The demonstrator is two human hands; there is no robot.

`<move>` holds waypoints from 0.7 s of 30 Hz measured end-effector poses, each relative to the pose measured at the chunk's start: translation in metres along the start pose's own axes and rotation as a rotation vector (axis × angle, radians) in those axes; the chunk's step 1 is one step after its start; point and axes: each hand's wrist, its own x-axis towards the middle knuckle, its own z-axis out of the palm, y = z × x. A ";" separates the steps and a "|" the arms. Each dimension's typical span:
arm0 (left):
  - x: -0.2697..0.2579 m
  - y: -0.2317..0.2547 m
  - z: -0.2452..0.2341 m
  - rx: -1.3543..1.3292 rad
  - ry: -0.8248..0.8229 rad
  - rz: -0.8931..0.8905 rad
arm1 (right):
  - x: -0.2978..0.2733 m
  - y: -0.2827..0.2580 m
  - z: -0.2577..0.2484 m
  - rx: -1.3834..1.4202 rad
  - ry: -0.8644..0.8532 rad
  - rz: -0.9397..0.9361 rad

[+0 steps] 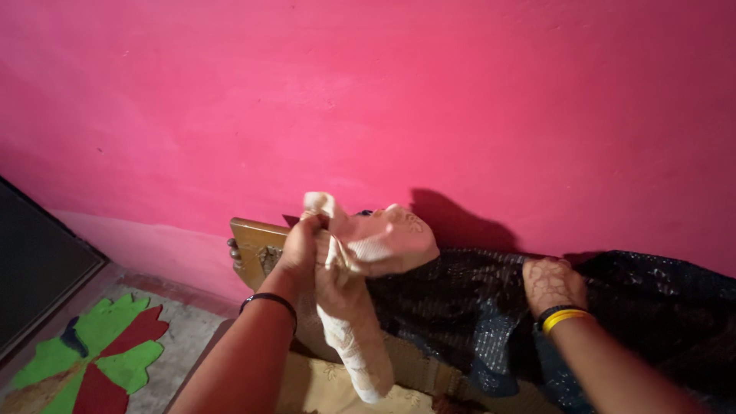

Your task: The person arranges various items on a wooden chair and a shelf. They fold a cloth, place a red teddy bear, a doll, a green toy, and a small figurine on the chair, then move to a shelf to place the items alongside other decorations.

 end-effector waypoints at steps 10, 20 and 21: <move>-0.041 -0.045 -0.050 1.926 -0.613 -0.070 | 0.002 0.004 -0.029 -0.024 -0.109 -0.023; -0.084 -0.122 -0.166 1.986 -0.202 -0.460 | 0.002 0.003 -0.033 -0.037 -0.135 -0.024; -0.086 -0.129 -0.176 1.963 -0.203 -0.503 | 0.001 0.000 -0.041 -0.053 -0.129 -0.009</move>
